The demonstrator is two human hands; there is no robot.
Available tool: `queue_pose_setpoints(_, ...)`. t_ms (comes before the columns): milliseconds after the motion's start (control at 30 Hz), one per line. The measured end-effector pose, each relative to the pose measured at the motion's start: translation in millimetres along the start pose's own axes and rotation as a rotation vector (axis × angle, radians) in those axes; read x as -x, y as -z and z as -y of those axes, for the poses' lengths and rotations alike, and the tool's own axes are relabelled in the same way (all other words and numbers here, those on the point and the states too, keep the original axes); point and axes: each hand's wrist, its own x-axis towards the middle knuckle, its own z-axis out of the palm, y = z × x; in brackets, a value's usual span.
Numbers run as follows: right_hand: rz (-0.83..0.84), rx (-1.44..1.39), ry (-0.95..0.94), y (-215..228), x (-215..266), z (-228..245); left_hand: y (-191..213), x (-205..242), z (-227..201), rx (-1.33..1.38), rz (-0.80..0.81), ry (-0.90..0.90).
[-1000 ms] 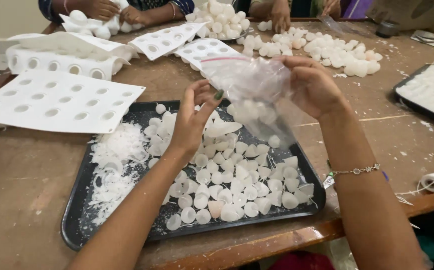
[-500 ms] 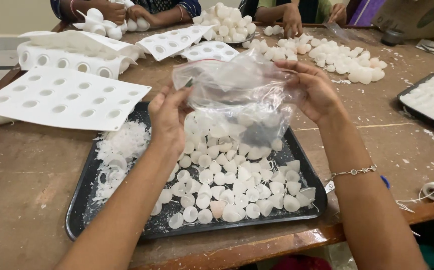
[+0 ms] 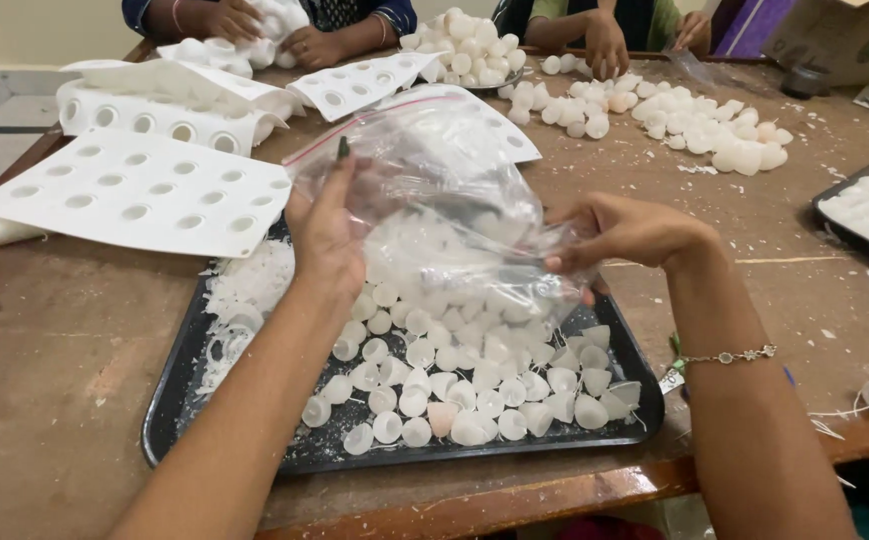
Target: Removing molded wax components from a tray and sorting them into a plastic bag.
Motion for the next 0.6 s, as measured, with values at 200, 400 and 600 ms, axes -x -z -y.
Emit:
queue_pose_setpoints(200,0.164,0.137,-0.067,0.3,6.1,8.2,-3.0,3.5,-6.0,-0.045,0.009,-0.037)
queue_pose_setpoints(400,-0.306,-0.199,0.166,-31.2,-14.1,29.2,-13.7,10.0,-1.2,-0.232,0.149,0.271)
queue_pose_setpoints(600,-0.339,-0.195,0.146,-37.4,-27.1,21.1,-18.2,13.0,2.8,-0.406,0.276,0.349)
